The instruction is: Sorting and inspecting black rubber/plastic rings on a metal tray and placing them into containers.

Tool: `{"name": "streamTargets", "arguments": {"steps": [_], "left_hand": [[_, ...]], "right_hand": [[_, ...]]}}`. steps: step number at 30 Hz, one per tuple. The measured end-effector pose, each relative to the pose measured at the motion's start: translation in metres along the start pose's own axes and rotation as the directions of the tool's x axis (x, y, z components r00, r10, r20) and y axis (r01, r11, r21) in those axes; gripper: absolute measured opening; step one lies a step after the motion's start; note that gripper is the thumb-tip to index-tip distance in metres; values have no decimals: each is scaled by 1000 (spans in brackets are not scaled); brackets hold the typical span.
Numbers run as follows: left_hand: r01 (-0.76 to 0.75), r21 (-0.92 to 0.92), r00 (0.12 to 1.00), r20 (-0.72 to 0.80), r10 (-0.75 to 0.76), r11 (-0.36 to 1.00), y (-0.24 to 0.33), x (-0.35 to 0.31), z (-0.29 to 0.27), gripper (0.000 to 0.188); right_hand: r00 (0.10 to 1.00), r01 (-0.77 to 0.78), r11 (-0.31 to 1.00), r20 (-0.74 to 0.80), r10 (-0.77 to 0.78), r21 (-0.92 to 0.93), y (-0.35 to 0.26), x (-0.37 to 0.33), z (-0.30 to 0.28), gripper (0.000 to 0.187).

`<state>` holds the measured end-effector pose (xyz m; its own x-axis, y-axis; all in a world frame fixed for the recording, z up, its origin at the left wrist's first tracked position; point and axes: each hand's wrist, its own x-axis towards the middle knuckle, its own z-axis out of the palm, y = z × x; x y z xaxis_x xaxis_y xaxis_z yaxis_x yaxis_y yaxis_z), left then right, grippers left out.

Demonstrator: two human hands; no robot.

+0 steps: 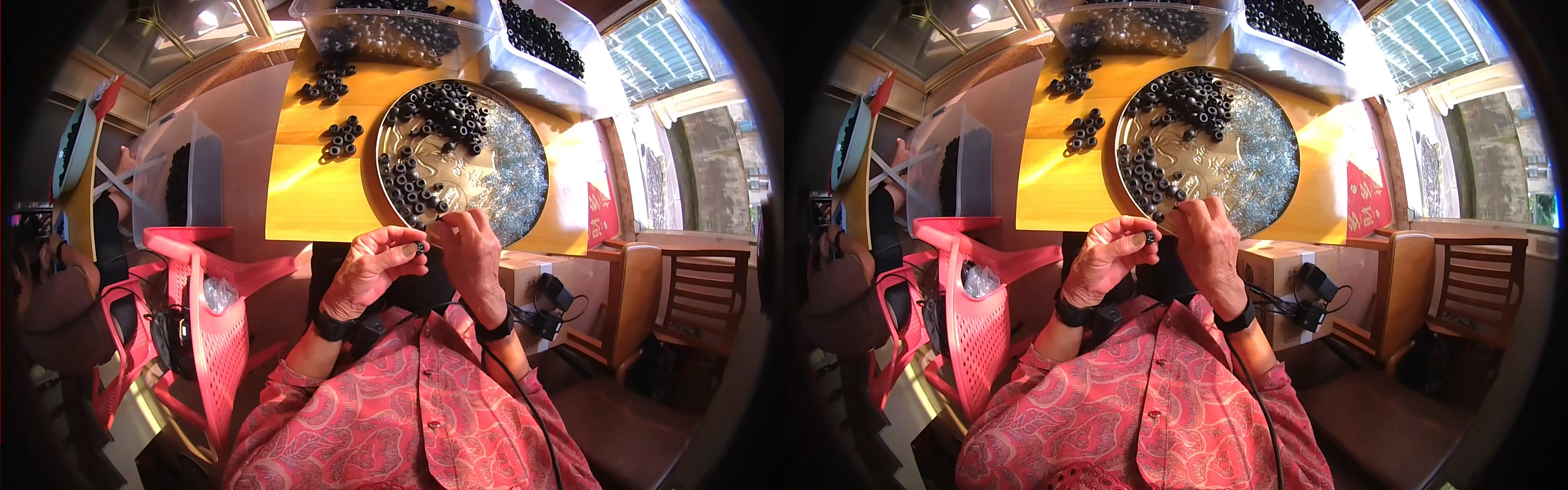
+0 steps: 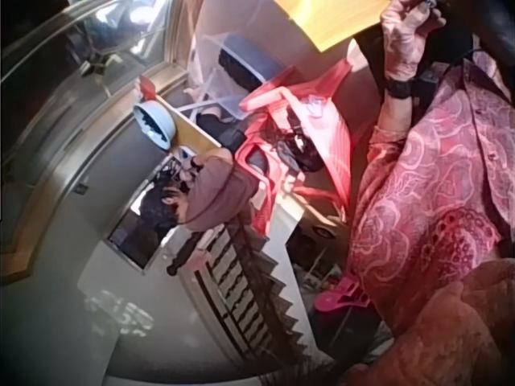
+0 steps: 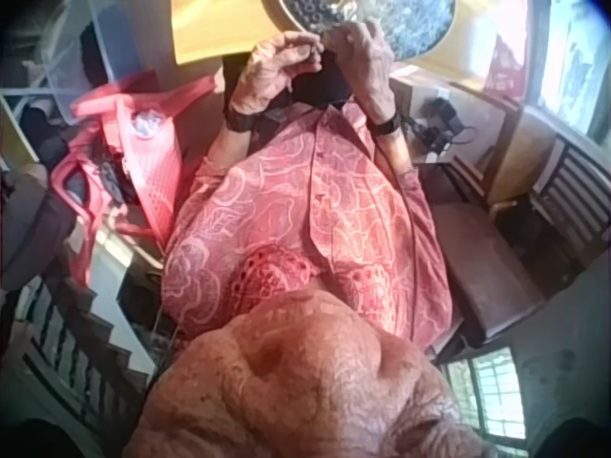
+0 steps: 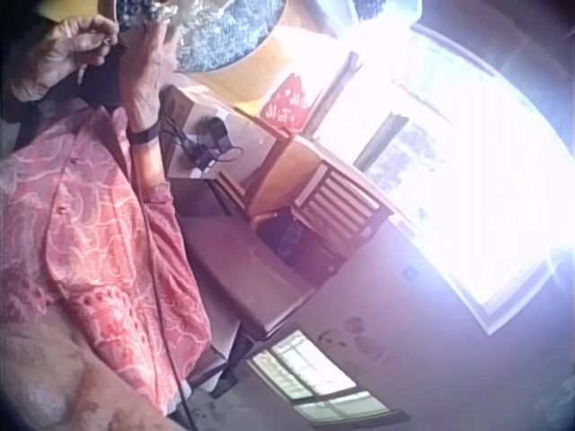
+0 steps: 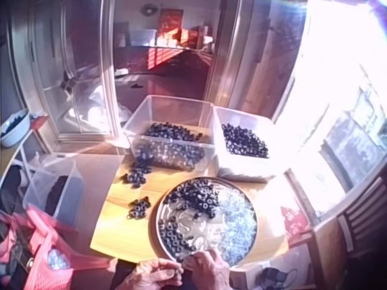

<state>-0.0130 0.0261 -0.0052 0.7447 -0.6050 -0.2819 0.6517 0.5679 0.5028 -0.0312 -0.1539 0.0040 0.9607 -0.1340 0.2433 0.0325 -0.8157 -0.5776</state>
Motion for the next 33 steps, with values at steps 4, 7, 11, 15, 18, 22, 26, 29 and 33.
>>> {"name": "streamTargets", "arguments": {"steps": [4,7,11,15,18,22,26,29,33], "left_hand": [[0,8,1000,-17,0,1000,0,0,4,26],[-4,31,1000,-21,5,1000,-2,2,10,28],[-2,81,1000,21,1,997,-5,3,14,30],[-10,104,1000,23,8,995,-6,2,16,29],[-8,116,1000,24,5,993,-7,2,17,29],[-2,106,1000,22,0,994,-8,1,16,29],[14,41,999,51,-16,999,-8,1,17,28],[25,-43,997,67,-22,999,-8,1,17,26],[29,-88,997,76,-22,996,-6,3,20,24]], "right_hand": [[978,-196,878,148,145,437,-7,-6,-21,12],[948,-314,705,256,192,636,-15,-10,-32,13],[968,-246,719,194,157,650,-11,-15,-30,11],[982,-190,715,149,120,673,-6,-16,-29,12],[990,-137,780,106,91,610,-10,-15,-34,15],[991,102,922,38,-125,375,-15,-12,-41,19],[987,118,928,63,-149,354,-15,-16,-44,21],[991,-97,809,129,26,580,-12,-24,-41,22],[919,-380,311,319,230,871,-10,-27,-41,18]]}}
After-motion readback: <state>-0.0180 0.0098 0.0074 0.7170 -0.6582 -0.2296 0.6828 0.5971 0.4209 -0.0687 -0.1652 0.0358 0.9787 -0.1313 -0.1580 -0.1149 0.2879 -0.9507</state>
